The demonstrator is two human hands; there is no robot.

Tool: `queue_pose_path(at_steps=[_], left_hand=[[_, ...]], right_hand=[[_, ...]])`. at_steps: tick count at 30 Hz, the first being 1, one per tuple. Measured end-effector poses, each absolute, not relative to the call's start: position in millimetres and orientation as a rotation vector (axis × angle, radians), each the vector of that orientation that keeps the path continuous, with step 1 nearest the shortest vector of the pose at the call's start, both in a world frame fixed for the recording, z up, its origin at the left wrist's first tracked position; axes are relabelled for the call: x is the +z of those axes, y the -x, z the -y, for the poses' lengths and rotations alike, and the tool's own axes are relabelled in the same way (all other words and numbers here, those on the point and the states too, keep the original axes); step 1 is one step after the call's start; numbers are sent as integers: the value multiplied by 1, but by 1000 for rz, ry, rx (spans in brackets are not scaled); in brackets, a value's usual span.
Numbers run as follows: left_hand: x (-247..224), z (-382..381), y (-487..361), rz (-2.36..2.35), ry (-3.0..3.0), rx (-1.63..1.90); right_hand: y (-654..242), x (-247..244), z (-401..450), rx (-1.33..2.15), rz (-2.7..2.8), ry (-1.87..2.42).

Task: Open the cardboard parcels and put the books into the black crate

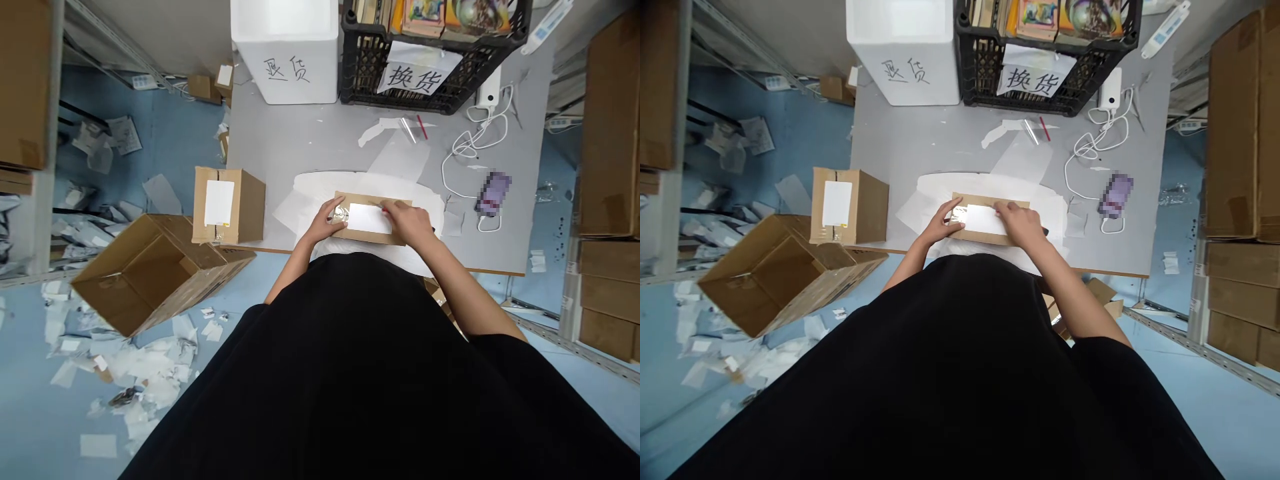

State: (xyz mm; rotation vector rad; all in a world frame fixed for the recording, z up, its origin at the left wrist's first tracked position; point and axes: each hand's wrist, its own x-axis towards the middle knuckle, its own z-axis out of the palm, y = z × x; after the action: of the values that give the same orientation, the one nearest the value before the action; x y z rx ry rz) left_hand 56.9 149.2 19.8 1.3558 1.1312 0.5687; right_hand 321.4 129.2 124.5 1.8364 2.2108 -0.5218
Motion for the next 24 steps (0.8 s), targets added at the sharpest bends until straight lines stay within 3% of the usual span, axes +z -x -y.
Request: queue_pose_path(at_steps=[6,24], left_hand=[[7,-152,-53,-1078,-1378,602],[-6,-155,-47,-1036,-1369,642]], right_hand=[[-262,129,-143,-436,-2196,-1378],[-220,132,-161,-402,-2203,-1284]])
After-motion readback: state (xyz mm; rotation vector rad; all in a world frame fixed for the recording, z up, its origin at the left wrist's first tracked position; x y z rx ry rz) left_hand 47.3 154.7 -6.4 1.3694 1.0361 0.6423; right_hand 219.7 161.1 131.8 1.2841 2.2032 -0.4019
